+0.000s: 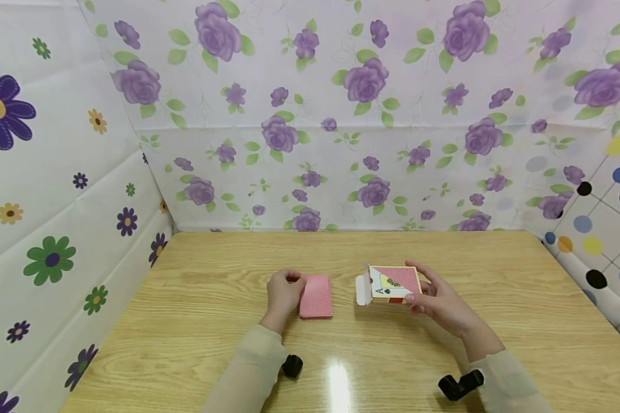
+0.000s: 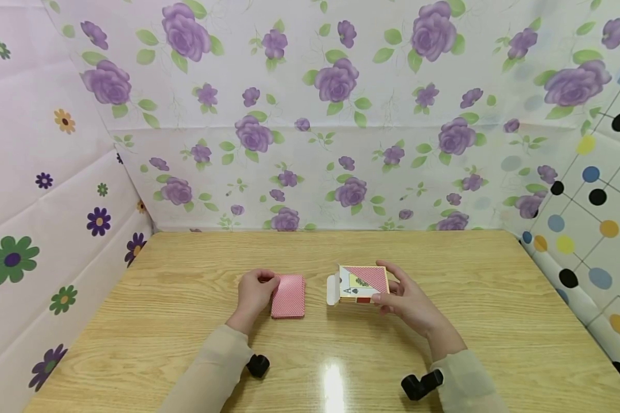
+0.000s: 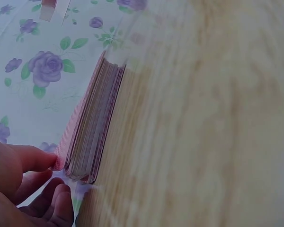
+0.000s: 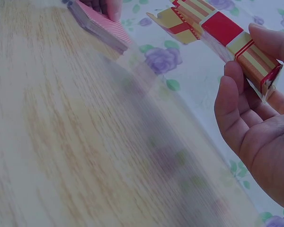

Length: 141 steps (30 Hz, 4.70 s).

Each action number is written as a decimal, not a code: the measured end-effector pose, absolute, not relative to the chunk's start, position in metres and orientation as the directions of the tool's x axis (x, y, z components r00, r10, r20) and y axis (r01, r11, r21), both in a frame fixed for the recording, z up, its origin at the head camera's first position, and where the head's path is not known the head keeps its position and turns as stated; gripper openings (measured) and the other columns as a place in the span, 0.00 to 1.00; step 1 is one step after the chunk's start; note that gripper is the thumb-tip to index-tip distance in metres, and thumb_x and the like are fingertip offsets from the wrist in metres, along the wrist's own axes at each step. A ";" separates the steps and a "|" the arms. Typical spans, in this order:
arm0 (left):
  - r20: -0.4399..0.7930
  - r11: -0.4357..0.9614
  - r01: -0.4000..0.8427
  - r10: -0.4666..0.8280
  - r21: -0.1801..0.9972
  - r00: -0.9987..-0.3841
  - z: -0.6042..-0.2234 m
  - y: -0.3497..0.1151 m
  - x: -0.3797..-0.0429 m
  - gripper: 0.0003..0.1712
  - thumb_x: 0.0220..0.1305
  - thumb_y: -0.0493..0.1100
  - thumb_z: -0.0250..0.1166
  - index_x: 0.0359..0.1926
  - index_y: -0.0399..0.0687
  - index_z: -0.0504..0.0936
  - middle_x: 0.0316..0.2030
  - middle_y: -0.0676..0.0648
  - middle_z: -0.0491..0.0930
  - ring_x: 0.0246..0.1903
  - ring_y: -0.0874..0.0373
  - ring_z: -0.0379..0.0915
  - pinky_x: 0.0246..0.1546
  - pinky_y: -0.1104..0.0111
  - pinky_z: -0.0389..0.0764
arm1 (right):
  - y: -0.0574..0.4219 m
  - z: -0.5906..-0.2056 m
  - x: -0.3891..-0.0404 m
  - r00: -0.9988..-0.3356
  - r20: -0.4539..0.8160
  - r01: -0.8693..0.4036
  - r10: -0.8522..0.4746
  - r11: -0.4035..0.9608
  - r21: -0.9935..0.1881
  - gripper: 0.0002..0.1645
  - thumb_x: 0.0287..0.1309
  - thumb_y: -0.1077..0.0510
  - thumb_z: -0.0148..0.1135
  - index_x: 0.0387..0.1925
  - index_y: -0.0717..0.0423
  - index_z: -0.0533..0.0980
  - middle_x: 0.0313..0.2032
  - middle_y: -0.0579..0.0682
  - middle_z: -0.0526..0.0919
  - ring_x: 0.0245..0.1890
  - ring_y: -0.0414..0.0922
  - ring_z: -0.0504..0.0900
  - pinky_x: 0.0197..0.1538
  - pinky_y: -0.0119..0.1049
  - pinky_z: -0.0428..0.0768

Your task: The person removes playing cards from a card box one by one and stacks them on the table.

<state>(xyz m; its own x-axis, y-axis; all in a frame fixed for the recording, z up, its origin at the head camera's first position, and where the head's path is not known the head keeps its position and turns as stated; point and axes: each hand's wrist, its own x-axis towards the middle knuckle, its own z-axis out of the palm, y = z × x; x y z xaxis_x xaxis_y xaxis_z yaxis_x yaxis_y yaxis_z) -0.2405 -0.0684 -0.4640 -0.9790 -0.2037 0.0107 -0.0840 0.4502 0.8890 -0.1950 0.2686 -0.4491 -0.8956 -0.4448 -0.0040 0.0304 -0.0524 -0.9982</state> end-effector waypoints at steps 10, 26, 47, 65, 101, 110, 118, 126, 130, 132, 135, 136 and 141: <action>0.015 0.487 -0.089 -0.207 0.869 -0.978 -0.464 -0.067 -0.240 0.06 0.59 0.39 0.64 0.35 0.41 0.83 0.33 0.44 0.81 0.33 0.54 0.75 0.33 0.65 0.78 | 0.270 -0.450 -0.195 -0.894 -0.002 0.038 -0.448 -0.072 -0.997 0.46 0.62 0.67 0.56 0.73 0.43 0.44 0.51 0.47 0.78 0.38 0.40 0.80 0.40 0.34 0.81; 0.020 0.534 -0.086 -0.189 0.841 -0.982 -0.464 -0.067 -0.242 0.07 0.58 0.39 0.65 0.36 0.39 0.84 0.33 0.43 0.82 0.34 0.52 0.76 0.32 0.65 0.79 | 0.269 -0.448 -0.194 -0.902 -0.017 0.033 -0.432 -0.030 -0.999 0.46 0.62 0.64 0.57 0.73 0.42 0.45 0.49 0.50 0.77 0.35 0.42 0.78 0.40 0.39 0.82; 0.000 0.529 -0.107 -0.198 0.842 -0.980 -0.460 -0.066 -0.239 0.10 0.59 0.38 0.64 0.40 0.36 0.83 0.34 0.42 0.81 0.34 0.52 0.76 0.33 0.64 0.79 | 0.268 -0.452 -0.195 -0.902 -0.004 0.034 -0.432 -0.063 -0.997 0.47 0.61 0.66 0.57 0.73 0.43 0.44 0.50 0.50 0.75 0.40 0.43 0.79 0.38 0.35 0.82; 0.001 0.425 -0.100 -0.230 0.900 -0.973 -0.457 -0.067 -0.231 0.16 0.58 0.41 0.63 0.46 0.37 0.80 0.39 0.42 0.81 0.39 0.51 0.77 0.38 0.62 0.80 | 0.267 -0.453 -0.198 -0.902 -0.015 0.045 -0.431 -0.060 -0.997 0.46 0.62 0.65 0.56 0.73 0.43 0.44 0.53 0.49 0.74 0.39 0.41 0.78 0.38 0.35 0.80; 0.151 0.323 0.151 0.023 0.934 -0.988 -0.444 -0.025 -0.208 0.10 0.60 0.39 0.63 0.42 0.39 0.81 0.36 0.44 0.82 0.35 0.58 0.76 0.33 0.74 0.78 | 0.262 -0.463 -0.206 -0.909 -0.029 0.061 -0.415 -0.063 -0.996 0.48 0.63 0.65 0.56 0.74 0.38 0.43 0.51 0.48 0.76 0.36 0.40 0.79 0.38 0.34 0.80; 0.142 0.287 0.162 0.089 0.944 -0.986 -0.441 -0.011 -0.205 0.11 0.60 0.38 0.63 0.42 0.37 0.83 0.36 0.45 0.83 0.34 0.61 0.75 0.35 0.76 0.77 | 0.259 -0.463 -0.207 -0.908 -0.025 0.067 -0.419 -0.086 -0.994 0.48 0.63 0.66 0.56 0.74 0.38 0.42 0.52 0.48 0.75 0.36 0.39 0.79 0.38 0.33 0.80; 0.136 0.267 0.167 0.129 0.949 -0.982 -0.440 -0.003 -0.205 0.10 0.61 0.39 0.64 0.41 0.39 0.83 0.37 0.45 0.83 0.36 0.60 0.76 0.35 0.75 0.78 | 0.258 -0.462 -0.206 -0.909 -0.025 0.070 -0.417 -0.093 -0.993 0.49 0.62 0.65 0.56 0.74 0.39 0.42 0.51 0.48 0.76 0.37 0.40 0.79 0.39 0.33 0.80; 0.123 0.247 0.154 0.137 0.957 -0.983 -0.440 0.000 -0.206 0.10 0.60 0.38 0.64 0.41 0.37 0.83 0.37 0.43 0.84 0.34 0.61 0.77 0.35 0.77 0.78 | 0.256 -0.462 -0.207 -0.908 -0.022 0.072 -0.419 -0.103 -0.992 0.48 0.62 0.65 0.56 0.74 0.39 0.42 0.52 0.49 0.75 0.37 0.42 0.78 0.39 0.33 0.80; 0.111 0.231 0.141 0.139 0.963 -0.984 -0.444 0.002 -0.207 0.09 0.60 0.38 0.64 0.40 0.38 0.84 0.36 0.44 0.84 0.34 0.62 0.77 0.35 0.76 0.78 | 0.255 -0.463 -0.207 -0.907 -0.008 0.062 -0.422 -0.116 -0.991 0.48 0.62 0.66 0.56 0.74 0.41 0.42 0.53 0.48 0.75 0.38 0.40 0.79 0.39 0.32 0.81; 0.100 0.223 0.129 0.138 0.966 -0.985 -0.447 0.003 -0.207 0.09 0.60 0.38 0.65 0.40 0.38 0.84 0.37 0.44 0.84 0.34 0.62 0.77 0.36 0.76 0.78 | 0.255 -0.464 -0.207 -0.900 0.006 0.055 -0.436 -0.128 -0.990 0.48 0.63 0.66 0.55 0.74 0.42 0.41 0.53 0.47 0.76 0.38 0.40 0.79 0.39 0.31 0.81; 0.086 0.214 0.113 0.135 0.970 -0.987 -0.450 0.005 -0.207 0.10 0.59 0.39 0.65 0.40 0.38 0.84 0.37 0.44 0.84 0.35 0.62 0.77 0.37 0.77 0.78 | 0.255 -0.466 -0.207 -0.891 0.018 0.056 -0.454 -0.149 -0.987 0.48 0.63 0.68 0.54 0.75 0.42 0.41 0.52 0.47 0.78 0.39 0.39 0.80 0.39 0.31 0.81; 0.086 0.211 0.113 0.133 0.971 -0.987 -0.451 0.006 -0.207 0.10 0.59 0.39 0.66 0.40 0.38 0.84 0.37 0.44 0.84 0.35 0.62 0.77 0.37 0.77 0.78 | 0.255 -0.466 -0.207 -0.888 0.021 0.058 -0.460 -0.157 -0.986 0.48 0.63 0.68 0.54 0.75 0.41 0.41 0.52 0.47 0.78 0.39 0.39 0.79 0.39 0.31 0.81; 0.072 0.193 0.097 0.131 0.976 -0.989 -0.452 0.008 -0.207 0.10 0.59 0.41 0.66 0.40 0.39 0.85 0.37 0.45 0.84 0.35 0.62 0.76 0.37 0.76 0.78 | 0.255 -0.466 -0.207 -0.888 0.028 0.049 -0.459 -0.156 -0.987 0.48 0.63 0.68 0.53 0.75 0.44 0.39 0.51 0.47 0.79 0.35 0.38 0.78 0.39 0.31 0.81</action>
<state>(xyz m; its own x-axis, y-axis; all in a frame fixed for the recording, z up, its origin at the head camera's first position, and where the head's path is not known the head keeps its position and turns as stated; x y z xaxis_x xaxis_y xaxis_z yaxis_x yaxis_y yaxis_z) -0.2072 0.0083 -0.4521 -0.9888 0.1307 0.0723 0.0968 0.1927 0.9765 -0.2073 0.2551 -0.4663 -0.8877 -0.4595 0.0283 0.0491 -0.1557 -0.9866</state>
